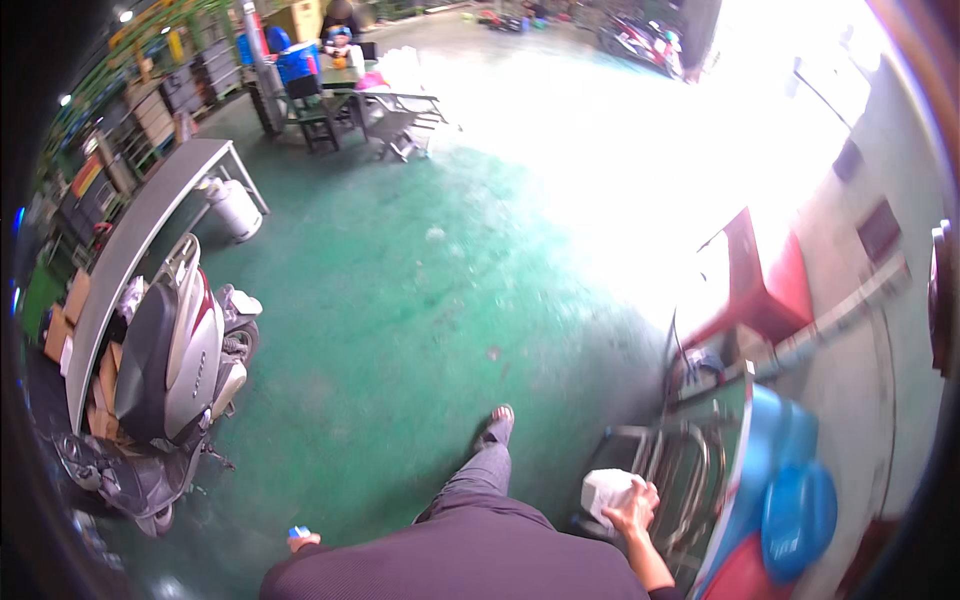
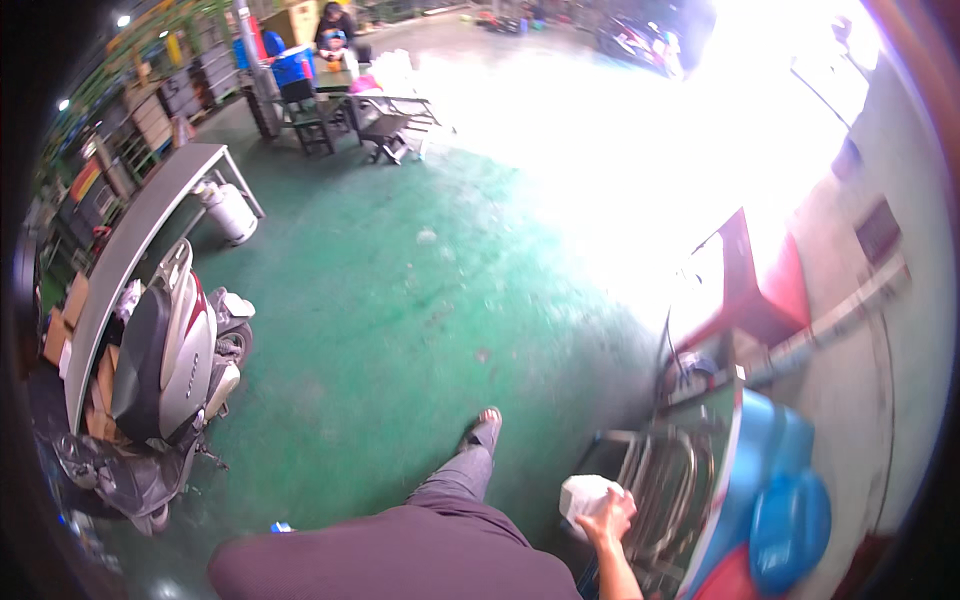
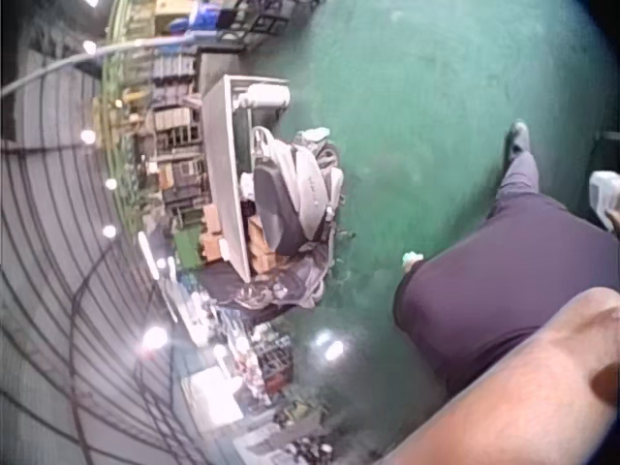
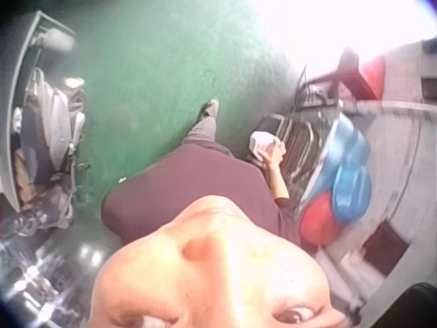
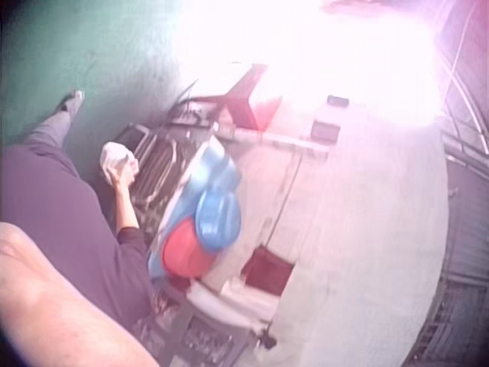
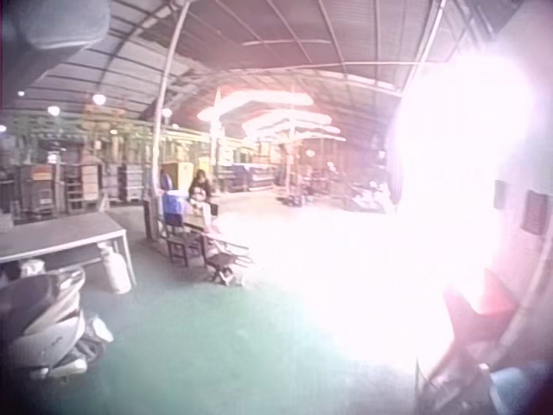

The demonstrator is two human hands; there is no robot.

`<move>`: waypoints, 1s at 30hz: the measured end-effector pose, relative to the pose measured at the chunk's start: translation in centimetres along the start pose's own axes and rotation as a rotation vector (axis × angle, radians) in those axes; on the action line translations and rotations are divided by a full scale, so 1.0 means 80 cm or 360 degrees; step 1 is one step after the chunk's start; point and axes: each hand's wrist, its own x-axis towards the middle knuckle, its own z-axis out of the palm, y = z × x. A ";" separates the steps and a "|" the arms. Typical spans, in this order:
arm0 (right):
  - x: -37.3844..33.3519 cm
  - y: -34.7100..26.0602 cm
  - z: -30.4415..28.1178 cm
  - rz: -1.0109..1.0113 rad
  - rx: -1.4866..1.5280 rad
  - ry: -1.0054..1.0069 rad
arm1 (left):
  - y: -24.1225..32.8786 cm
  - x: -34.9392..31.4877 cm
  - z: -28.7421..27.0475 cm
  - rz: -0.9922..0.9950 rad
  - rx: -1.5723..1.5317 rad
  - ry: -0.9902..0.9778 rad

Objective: The person retrieves a brush and a container of cleaning powder, then sits on the ground to clean a red doormat. They pour water and powder onto the mat, scrub it with the brush, and rinse it with water.

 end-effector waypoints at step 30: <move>1.471 -0.384 -0.403 0.0851 0.0273 0.0013 | 1.807 0.212 0.174 0.0170 0.0607 -0.0337</move>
